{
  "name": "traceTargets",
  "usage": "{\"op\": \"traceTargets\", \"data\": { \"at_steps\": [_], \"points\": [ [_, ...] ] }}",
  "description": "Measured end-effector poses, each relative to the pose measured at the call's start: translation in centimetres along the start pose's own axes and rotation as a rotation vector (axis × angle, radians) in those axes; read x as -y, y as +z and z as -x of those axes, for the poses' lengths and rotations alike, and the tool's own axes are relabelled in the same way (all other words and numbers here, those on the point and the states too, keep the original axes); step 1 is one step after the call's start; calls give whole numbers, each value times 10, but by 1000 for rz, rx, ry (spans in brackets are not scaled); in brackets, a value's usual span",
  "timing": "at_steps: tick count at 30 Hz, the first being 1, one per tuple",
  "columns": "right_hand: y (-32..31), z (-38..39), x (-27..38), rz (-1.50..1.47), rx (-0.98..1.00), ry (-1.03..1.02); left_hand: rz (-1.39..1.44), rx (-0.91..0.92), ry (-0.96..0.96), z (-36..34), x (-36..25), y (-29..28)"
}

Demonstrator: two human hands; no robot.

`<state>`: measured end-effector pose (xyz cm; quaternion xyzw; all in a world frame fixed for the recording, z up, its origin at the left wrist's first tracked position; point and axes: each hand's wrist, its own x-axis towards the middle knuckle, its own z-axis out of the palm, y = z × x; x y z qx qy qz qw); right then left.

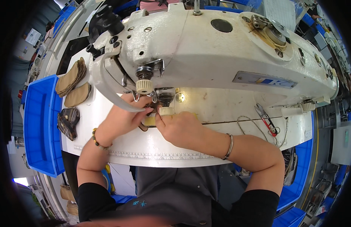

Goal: Sewing pieces of leather and fabric together using an industrial sewing machine to construct a shoe upper.

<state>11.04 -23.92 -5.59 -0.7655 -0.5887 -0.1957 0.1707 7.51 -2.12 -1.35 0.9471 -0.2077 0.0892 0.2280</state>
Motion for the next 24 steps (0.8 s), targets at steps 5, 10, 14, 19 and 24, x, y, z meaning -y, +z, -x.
{"op": "traceTargets", "data": {
  "at_steps": [5,10,14,19,24],
  "points": [
    [1,0,0,-3,20,-5,33,77,69,2,5,-14],
    [1,0,1,-61,-65,0,-35,99,164,-3,10,-7],
    [4,1,2,-91,-86,5,-118,111,190,-3,7,-9],
    [2,-1,3,-69,-76,7,-264,141,198,-2,-2,-15],
    [4,3,0,-34,-52,1,-367,161,209,-5,-7,-15]
  ]
}}
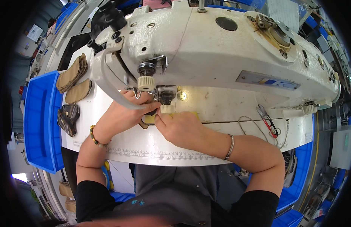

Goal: Sewing pieces of leather and fabric together using an industrial sewing machine to construct a shoe upper.

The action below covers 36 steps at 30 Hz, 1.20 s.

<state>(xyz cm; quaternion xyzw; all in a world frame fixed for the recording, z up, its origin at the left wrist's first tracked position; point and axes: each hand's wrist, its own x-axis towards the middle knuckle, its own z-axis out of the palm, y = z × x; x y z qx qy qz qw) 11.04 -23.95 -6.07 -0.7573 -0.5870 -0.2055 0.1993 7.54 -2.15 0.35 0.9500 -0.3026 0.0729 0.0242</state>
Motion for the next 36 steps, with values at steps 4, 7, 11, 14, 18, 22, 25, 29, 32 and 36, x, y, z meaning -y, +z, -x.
{"op": "traceTargets", "data": {
  "at_steps": [4,7,11,14,18,22,25,29,32,36],
  "points": [
    [3,-3,0,0,9,46,69,-82,-7,-3,7,10],
    [7,-4,-5,-30,57,58,116,-49,-82,-5,5,11],
    [8,-2,-8,-40,76,72,170,-72,-125,-7,3,13],
    [6,-2,-7,-62,66,79,151,-92,-124,-6,3,14],
    [5,-2,-6,-28,126,124,206,-118,-135,-6,5,21],
    [9,-3,-10,-110,55,114,229,-125,-149,-8,4,21],
    [7,-4,-10,-108,77,117,223,-117,-153,-7,5,22],
    [5,-4,-16,-28,39,112,296,-42,-225,-5,3,11],
    [8,0,-25,-90,55,138,194,-136,-195,4,-2,0],
    [9,1,-27,-144,120,323,74,-167,-74,9,-5,5]
  ]
}}
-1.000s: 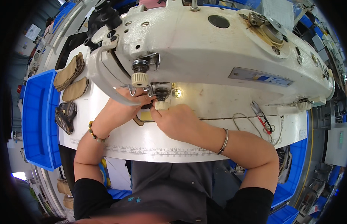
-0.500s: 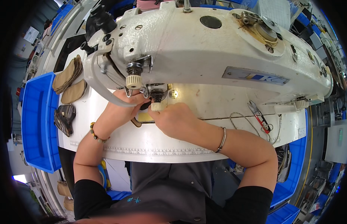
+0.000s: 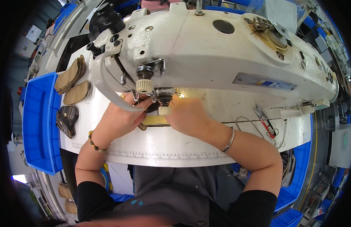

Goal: Sewing pieces of leather and fabric together using an industrial sewing machine to construct a shoe upper.

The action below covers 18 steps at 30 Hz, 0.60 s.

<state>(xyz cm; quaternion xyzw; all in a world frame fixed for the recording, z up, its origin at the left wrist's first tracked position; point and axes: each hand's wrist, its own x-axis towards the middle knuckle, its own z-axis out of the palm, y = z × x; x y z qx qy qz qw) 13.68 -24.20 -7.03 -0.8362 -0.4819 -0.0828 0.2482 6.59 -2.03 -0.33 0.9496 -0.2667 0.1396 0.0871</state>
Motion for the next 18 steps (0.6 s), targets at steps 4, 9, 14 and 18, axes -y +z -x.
{"op": "traceTargets", "data": {
  "at_steps": [4,9,14,18],
  "points": [
    [4,1,-4,-52,-44,28,-35,-3,33,-1,4,6],
    [2,-5,-1,-26,7,44,-29,-17,80,0,12,2],
    [7,-1,-9,62,-22,-27,47,130,-39,-2,7,-8],
    [7,-1,-9,93,52,-18,-49,-43,100,-2,15,12]
  ]
}}
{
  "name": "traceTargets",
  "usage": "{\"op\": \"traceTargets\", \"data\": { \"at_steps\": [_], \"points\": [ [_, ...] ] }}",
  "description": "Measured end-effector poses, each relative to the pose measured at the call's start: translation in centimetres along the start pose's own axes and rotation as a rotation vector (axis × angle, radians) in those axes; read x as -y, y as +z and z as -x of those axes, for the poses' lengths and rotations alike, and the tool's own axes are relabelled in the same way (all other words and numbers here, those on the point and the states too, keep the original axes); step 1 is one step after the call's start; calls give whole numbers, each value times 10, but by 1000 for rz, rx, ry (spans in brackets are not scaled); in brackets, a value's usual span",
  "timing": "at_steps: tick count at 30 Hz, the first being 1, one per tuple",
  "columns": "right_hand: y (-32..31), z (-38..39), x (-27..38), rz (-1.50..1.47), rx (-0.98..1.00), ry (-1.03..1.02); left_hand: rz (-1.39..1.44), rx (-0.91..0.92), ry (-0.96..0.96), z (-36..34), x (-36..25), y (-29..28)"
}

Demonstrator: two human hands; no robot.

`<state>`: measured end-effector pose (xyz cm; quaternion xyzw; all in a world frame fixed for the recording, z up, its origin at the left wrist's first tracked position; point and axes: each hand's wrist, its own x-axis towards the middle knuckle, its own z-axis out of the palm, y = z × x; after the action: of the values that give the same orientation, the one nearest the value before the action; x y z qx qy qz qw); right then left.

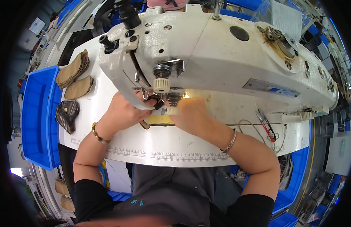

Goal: Sewing pieces of leather and fabric together using an industrial sewing machine to construct a shoe upper.

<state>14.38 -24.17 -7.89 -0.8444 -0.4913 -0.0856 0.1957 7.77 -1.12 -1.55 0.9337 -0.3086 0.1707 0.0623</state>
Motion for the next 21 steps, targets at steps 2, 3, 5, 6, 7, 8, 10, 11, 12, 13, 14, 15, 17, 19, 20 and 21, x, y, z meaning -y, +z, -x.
{"op": "traceTargets", "data": {
  "at_steps": [2,3,5,6,7,8,10,11,12,13,14,15,17,19,20,21],
  "points": [
    [1,1,-1,12,-4,4,-48,-211,134,-1,2,5],
    [0,0,-2,15,-8,-10,-49,-211,135,-1,1,5],
    [-4,-3,1,16,-10,-17,-24,-188,93,-1,0,8],
    [-7,-7,6,-61,-30,24,-21,-186,95,-1,1,7],
    [-11,-9,10,-136,-53,64,17,-83,28,-2,1,2],
    [-8,-7,9,-136,-55,66,54,21,-40,-2,0,-1],
    [1,-4,8,-87,-81,47,51,34,-31,-5,-1,-1],
    [1,-2,8,-88,-82,47,48,47,-25,-5,0,0],
    [-1,0,8,-65,-46,-4,48,48,-24,-5,0,1],
    [-2,1,9,-43,-9,-56,37,54,-44,-3,0,3],
    [-3,1,10,-46,-10,-56,26,59,-64,-2,0,4],
    [-3,1,12,-12,-55,-84,25,61,-65,-2,0,4],
    [-3,2,13,25,-99,-110,38,78,-60,-3,0,5],
    [-3,5,11,76,-104,-159,40,66,-52,-4,0,6],
    [-2,4,11,76,-104,-161,43,54,-44,-4,0,6],
    [-2,4,12,50,-108,-87,42,53,-46,-4,0,5]
  ]
}}
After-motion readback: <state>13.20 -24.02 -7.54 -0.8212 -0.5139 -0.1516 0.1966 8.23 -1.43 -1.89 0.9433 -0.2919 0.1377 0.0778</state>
